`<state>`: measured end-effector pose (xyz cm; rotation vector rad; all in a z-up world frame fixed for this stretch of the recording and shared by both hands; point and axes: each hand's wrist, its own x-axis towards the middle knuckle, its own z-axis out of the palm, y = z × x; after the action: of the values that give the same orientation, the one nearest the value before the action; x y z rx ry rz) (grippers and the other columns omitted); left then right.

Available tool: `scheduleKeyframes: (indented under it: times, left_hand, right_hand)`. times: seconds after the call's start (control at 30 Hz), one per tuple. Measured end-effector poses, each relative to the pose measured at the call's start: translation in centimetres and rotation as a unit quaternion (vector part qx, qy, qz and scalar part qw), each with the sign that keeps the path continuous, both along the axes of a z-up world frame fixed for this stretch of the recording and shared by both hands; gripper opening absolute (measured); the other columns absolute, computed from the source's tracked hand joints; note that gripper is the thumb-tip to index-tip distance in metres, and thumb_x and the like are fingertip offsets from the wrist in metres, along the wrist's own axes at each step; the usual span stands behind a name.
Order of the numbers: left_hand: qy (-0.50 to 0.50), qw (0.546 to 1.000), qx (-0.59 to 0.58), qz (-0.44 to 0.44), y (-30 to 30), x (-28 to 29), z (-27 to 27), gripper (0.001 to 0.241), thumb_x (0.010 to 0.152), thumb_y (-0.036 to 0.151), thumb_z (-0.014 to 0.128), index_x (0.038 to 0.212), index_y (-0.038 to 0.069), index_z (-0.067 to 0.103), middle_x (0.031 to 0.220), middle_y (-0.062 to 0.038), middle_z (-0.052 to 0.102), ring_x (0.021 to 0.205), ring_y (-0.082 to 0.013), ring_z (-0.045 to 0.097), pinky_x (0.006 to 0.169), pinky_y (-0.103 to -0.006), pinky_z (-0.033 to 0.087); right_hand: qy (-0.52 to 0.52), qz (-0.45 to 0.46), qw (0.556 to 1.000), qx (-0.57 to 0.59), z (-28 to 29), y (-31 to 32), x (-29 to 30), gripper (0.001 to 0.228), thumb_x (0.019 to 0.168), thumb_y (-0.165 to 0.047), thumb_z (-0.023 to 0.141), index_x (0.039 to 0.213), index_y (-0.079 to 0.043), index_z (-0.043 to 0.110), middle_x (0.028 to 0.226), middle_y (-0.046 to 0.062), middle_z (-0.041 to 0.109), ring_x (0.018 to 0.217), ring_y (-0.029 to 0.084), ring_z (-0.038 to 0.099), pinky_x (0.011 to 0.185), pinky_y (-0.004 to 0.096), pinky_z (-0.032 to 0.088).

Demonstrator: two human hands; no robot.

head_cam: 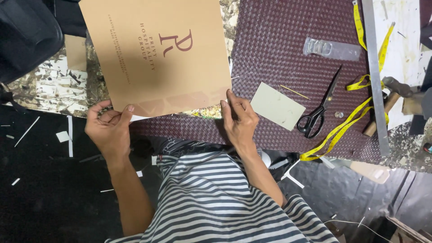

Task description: Cutting a paper template using scissors and aligning it with a leather component on a workbench

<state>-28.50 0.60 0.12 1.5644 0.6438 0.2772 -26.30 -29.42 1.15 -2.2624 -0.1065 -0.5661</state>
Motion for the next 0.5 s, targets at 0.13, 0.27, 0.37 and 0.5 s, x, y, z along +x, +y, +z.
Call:
scheduleKeyframes:
  times: [0.13, 0.27, 0.37, 0.5]
  left_hand:
    - [-0.003, 1.0, -0.002, 0.001, 0.0, 0.0, -0.2, 0.053, 0.088, 0.002, 0.09, 0.126, 0.001, 0.054, 0.084, -0.014, 0.065, 0.071, -0.0155, 0.071, 0.065, -0.0257, 0.063]
    - [-0.015, 1.0, 0.002, 0.001, 0.6, -0.1, -0.6, 0.053, 0.087, 0.003, 0.091, 0.125, 0.0, 0.055, 0.085, -0.014, 0.065, 0.074, -0.0155, 0.072, 0.068, -0.0256, 0.063]
    - [-0.023, 1.0, 0.009, -0.002, 1.1, -0.2, -1.4, 0.053, 0.088, 0.002, 0.092, 0.125, -0.001, 0.054, 0.087, -0.015, 0.066, 0.075, -0.0167, 0.072, 0.071, -0.0268, 0.063]
    - [-0.021, 1.0, 0.012, -0.007, 0.6, -0.1, -0.4, 0.052, 0.089, 0.002, 0.09, 0.125, -0.001, 0.054, 0.087, -0.015, 0.066, 0.076, -0.0167, 0.073, 0.072, -0.0263, 0.062]
  right_hand:
    - [0.006, 0.001, 1.0, 0.009, 0.1, 0.0, 0.0, 0.025, 0.094, -0.015, 0.076, 0.118, -0.007, 0.077, 0.088, 0.016, 0.074, 0.069, 0.03, 0.071, 0.056, 0.035, 0.052]
    - [0.008, 0.003, 1.0, 0.002, 0.3, -0.1, 0.0, 0.026, 0.095, -0.015, 0.074, 0.12, -0.009, 0.077, 0.093, 0.016, 0.073, 0.072, 0.03, 0.07, 0.06, 0.036, 0.053]
    - [-0.002, 0.006, 1.0, -0.005, -0.1, -0.1, 0.0, 0.025, 0.096, -0.014, 0.073, 0.12, -0.009, 0.077, 0.094, 0.015, 0.072, 0.073, 0.03, 0.07, 0.061, 0.036, 0.054]
    - [-0.002, 0.007, 1.0, -0.009, -0.5, -0.2, -0.1, 0.025, 0.096, -0.014, 0.073, 0.121, -0.009, 0.077, 0.095, 0.016, 0.072, 0.073, 0.032, 0.07, 0.061, 0.037, 0.054]
